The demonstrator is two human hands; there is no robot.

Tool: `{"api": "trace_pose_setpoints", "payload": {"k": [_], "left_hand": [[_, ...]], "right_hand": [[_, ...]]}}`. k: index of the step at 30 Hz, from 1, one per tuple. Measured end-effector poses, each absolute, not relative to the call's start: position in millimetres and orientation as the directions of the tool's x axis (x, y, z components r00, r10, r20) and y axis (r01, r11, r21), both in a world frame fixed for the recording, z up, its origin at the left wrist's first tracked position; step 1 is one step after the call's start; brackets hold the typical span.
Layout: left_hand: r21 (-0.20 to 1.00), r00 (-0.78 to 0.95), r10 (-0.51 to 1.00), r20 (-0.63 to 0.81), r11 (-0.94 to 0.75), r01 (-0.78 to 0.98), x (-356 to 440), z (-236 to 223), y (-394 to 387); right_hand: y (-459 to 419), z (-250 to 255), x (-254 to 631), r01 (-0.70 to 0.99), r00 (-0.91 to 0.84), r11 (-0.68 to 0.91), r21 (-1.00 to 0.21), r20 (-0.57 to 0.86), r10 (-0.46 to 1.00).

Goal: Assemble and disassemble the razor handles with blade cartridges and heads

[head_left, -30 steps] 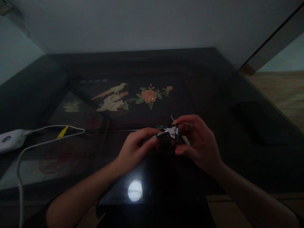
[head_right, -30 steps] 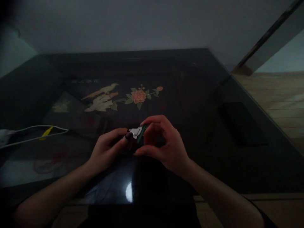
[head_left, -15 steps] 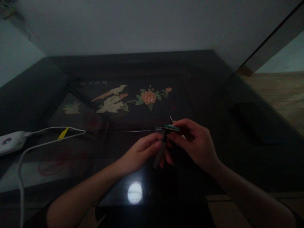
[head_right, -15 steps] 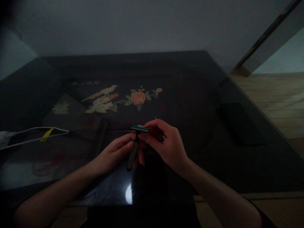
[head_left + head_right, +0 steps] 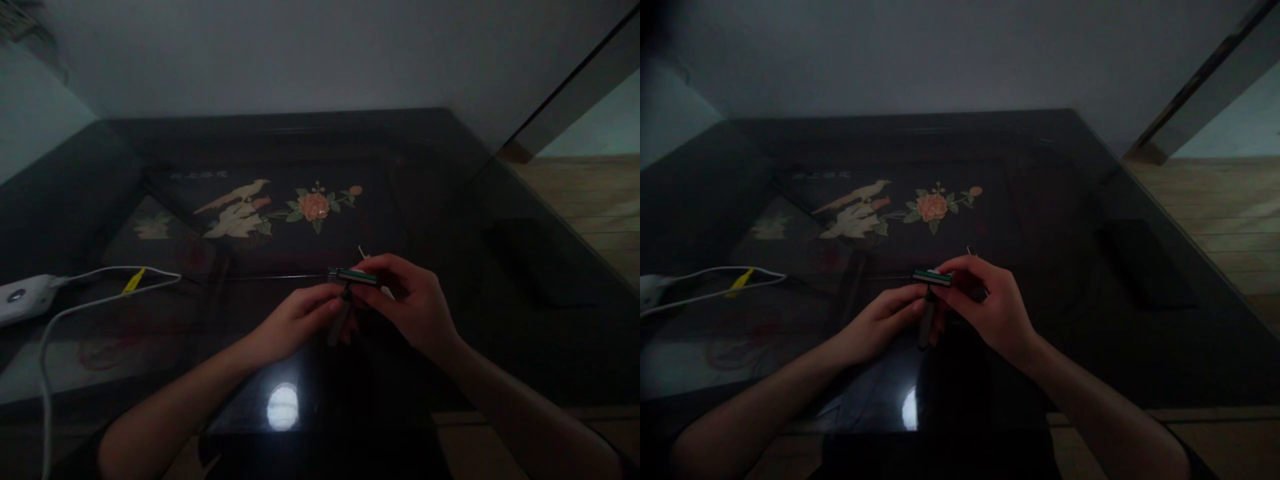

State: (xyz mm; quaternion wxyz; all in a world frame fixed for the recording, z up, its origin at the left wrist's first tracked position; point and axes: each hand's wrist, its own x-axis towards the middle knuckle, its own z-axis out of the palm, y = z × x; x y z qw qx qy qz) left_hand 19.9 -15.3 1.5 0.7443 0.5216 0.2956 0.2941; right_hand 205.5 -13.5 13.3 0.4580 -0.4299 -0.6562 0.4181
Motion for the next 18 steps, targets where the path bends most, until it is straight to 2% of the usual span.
{"api": "trace_pose_setpoints", "payload": {"k": [6,13,18], "left_hand": [[0.986,0.635,0.769,-0.069,0.150,-0.074,18.2,4.0,-14.5],[0.999,0.621,0.783,-0.034,0.004,0.050,13.7,6.3,-16.3],[1.000,0.584,0.812,-0.009,-0.006,0.023,15.7,6.7,-14.7]], "right_hand": [[-14.6,14.8,206.5,0.197,-0.225,0.325,-0.925,0.280,0.933],[-15.6,19.7,210.5,0.257,-0.297,0.497,-0.829,0.422,0.857],[-14.8,16.2,209.3,0.272,-0.238,0.429,-0.861,0.372,0.897]]}}
